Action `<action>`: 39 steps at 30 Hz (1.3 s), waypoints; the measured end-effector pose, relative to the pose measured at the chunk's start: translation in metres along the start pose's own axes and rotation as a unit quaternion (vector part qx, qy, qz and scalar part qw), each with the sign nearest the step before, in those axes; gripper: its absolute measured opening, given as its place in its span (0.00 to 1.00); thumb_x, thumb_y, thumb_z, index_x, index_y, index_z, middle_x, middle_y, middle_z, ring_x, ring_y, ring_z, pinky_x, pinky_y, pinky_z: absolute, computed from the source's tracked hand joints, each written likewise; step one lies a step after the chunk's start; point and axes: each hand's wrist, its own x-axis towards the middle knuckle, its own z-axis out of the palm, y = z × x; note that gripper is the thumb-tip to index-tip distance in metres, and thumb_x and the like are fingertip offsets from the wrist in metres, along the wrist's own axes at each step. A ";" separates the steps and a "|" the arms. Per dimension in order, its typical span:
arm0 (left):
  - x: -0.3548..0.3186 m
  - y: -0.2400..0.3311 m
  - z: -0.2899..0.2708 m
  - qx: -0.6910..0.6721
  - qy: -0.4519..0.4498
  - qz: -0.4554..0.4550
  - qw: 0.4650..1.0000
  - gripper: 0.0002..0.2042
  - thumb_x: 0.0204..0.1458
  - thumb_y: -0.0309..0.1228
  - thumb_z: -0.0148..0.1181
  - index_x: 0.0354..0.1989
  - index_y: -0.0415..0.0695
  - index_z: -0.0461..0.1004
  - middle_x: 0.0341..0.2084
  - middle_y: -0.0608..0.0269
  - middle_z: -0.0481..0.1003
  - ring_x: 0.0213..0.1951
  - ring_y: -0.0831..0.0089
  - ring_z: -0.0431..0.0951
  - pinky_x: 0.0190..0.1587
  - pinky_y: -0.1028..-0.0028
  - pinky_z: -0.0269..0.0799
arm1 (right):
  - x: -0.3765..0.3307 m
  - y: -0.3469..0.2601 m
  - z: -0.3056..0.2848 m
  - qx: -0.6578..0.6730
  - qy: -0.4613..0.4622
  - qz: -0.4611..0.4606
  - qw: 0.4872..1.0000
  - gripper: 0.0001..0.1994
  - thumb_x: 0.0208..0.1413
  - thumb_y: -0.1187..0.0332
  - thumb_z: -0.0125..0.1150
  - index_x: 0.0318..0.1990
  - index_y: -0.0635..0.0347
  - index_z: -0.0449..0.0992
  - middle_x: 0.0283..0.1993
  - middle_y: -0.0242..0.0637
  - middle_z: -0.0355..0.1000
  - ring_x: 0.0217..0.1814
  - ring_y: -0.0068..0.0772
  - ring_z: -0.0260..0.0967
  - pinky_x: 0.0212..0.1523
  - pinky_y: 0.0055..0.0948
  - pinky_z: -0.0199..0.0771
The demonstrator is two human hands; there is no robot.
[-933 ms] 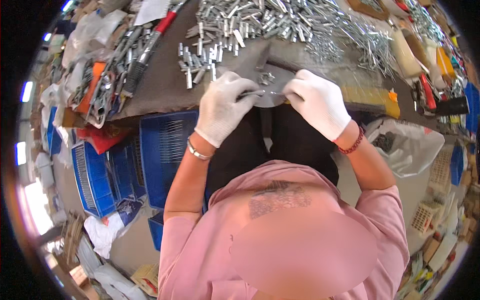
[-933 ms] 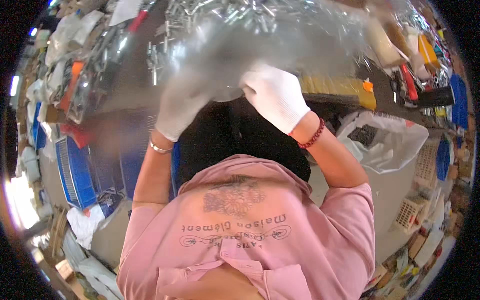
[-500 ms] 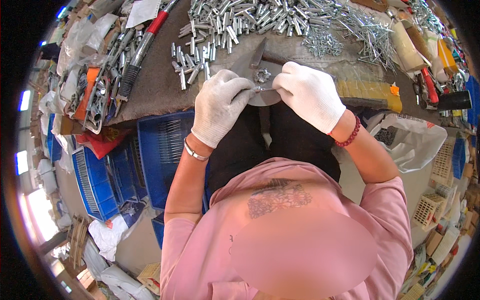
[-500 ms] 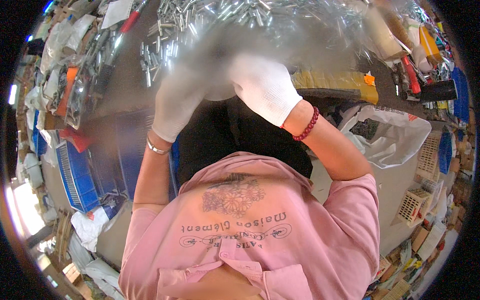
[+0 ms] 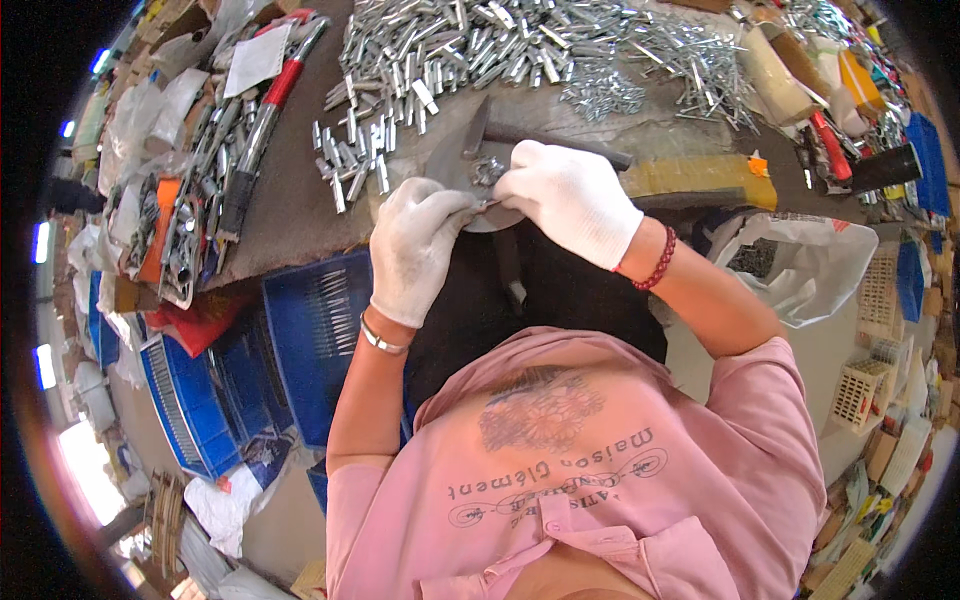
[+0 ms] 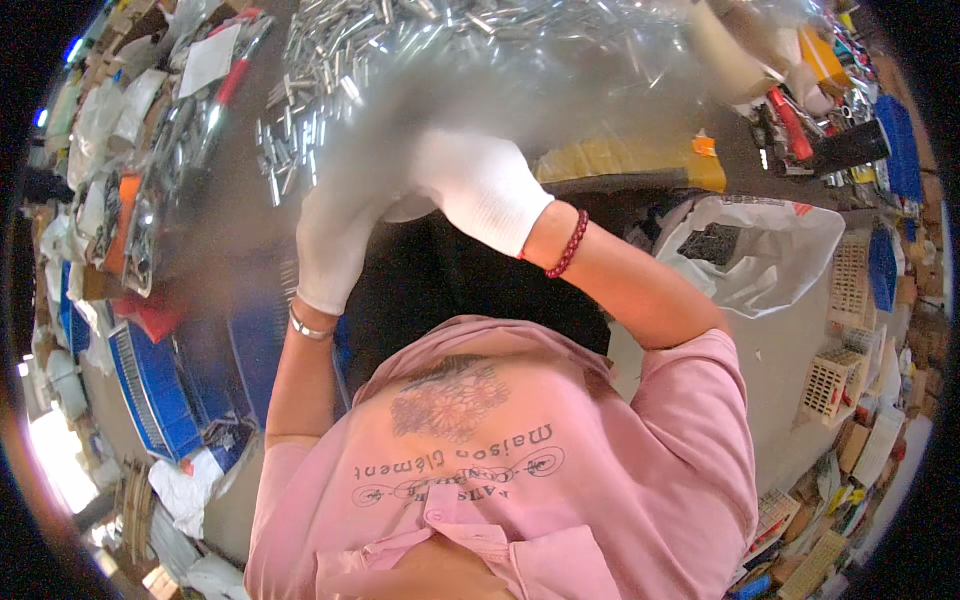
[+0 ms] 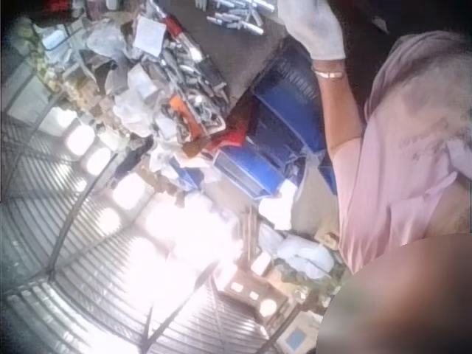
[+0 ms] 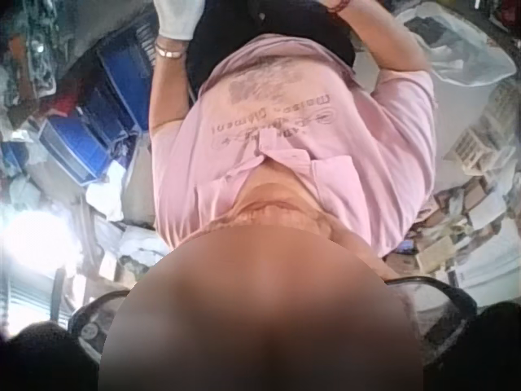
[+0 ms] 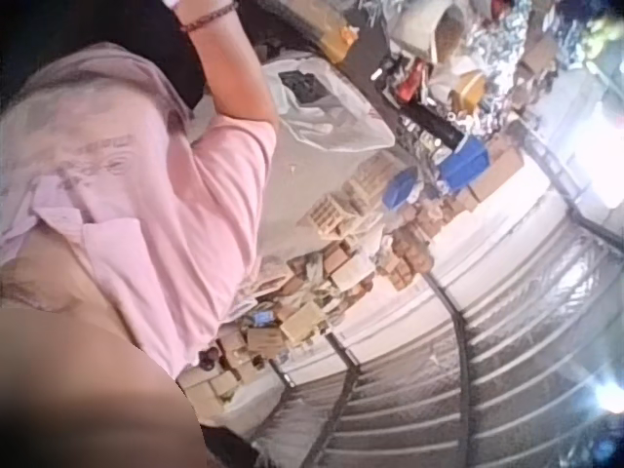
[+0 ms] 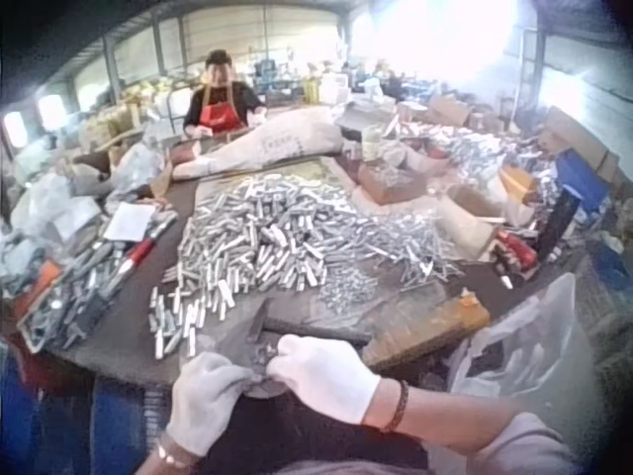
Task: Assembling small metal hardware components using a hammer and manual dexterity on a workbench.
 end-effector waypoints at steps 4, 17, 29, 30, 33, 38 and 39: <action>-0.001 0.002 -0.002 0.030 0.000 0.017 0.999 0.06 0.49 0.26 0.72 0.36 0.47 0.84 0.32 0.59 0.77 0.38 0.56 0.79 0.41 0.61 0.74 | -0.005 0.029 -0.035 -0.100 0.061 0.036 0.992 0.03 0.58 0.65 0.69 0.39 0.48 0.85 0.39 0.33 0.78 0.41 0.41 0.81 0.42 0.35 0.82; 0.002 0.005 -0.003 0.023 0.001 0.031 0.999 0.07 0.48 0.25 0.74 0.34 0.47 0.84 0.32 0.60 0.77 0.37 0.58 0.79 0.41 0.63 0.74 | -0.010 0.103 -0.049 -0.231 -0.060 0.247 0.939 0.05 0.59 0.62 0.66 0.37 0.49 0.84 0.41 0.36 0.78 0.44 0.45 0.80 0.45 0.41 0.80; -0.003 -0.001 -0.001 0.027 0.022 0.045 0.998 0.06 0.49 0.26 0.73 0.34 0.48 0.84 0.32 0.60 0.77 0.38 0.56 0.79 0.41 0.62 0.74 | -0.005 0.104 -0.055 -0.226 -0.108 0.144 0.957 0.05 0.62 0.65 0.62 0.36 0.53 0.80 0.39 0.39 0.76 0.45 0.48 0.78 0.45 0.42 0.80; -0.003 -0.002 0.000 0.019 0.028 0.048 0.998 0.06 0.48 0.26 0.73 0.35 0.48 0.84 0.32 0.60 0.77 0.38 0.56 0.79 0.41 0.62 0.75 | -0.007 0.110 -0.057 -0.236 -0.106 0.114 0.959 0.05 0.63 0.66 0.61 0.37 0.54 0.80 0.40 0.40 0.76 0.44 0.50 0.78 0.45 0.43 0.79; -0.005 -0.001 0.003 0.032 0.042 0.044 0.998 0.07 0.47 0.26 0.74 0.35 0.48 0.84 0.33 0.60 0.77 0.38 0.56 0.79 0.41 0.61 0.75 | -0.006 0.089 -0.059 -0.131 -0.029 0.145 0.980 0.04 0.65 0.68 0.61 0.40 0.56 0.79 0.42 0.41 0.76 0.46 0.50 0.78 0.46 0.41 0.79; -0.003 -0.006 0.001 0.046 0.042 0.071 0.996 0.08 0.46 0.26 0.74 0.35 0.49 0.83 0.32 0.61 0.76 0.37 0.56 0.79 0.40 0.61 0.74 | 0.010 0.010 -0.035 -0.033 -0.034 0.016 0.999 0.02 0.63 0.71 0.64 0.41 0.54 0.78 0.42 0.38 0.76 0.45 0.47 0.78 0.45 0.38 0.80; -0.004 -0.007 0.002 0.040 0.046 0.074 0.995 0.08 0.46 0.25 0.73 0.35 0.49 0.82 0.32 0.62 0.76 0.37 0.57 0.79 0.40 0.61 0.75 | 0.012 0.001 -0.028 -0.022 -0.031 -0.016 0.999 0.01 0.63 0.71 0.63 0.41 0.53 0.78 0.41 0.37 0.75 0.44 0.47 0.78 0.43 0.39 0.80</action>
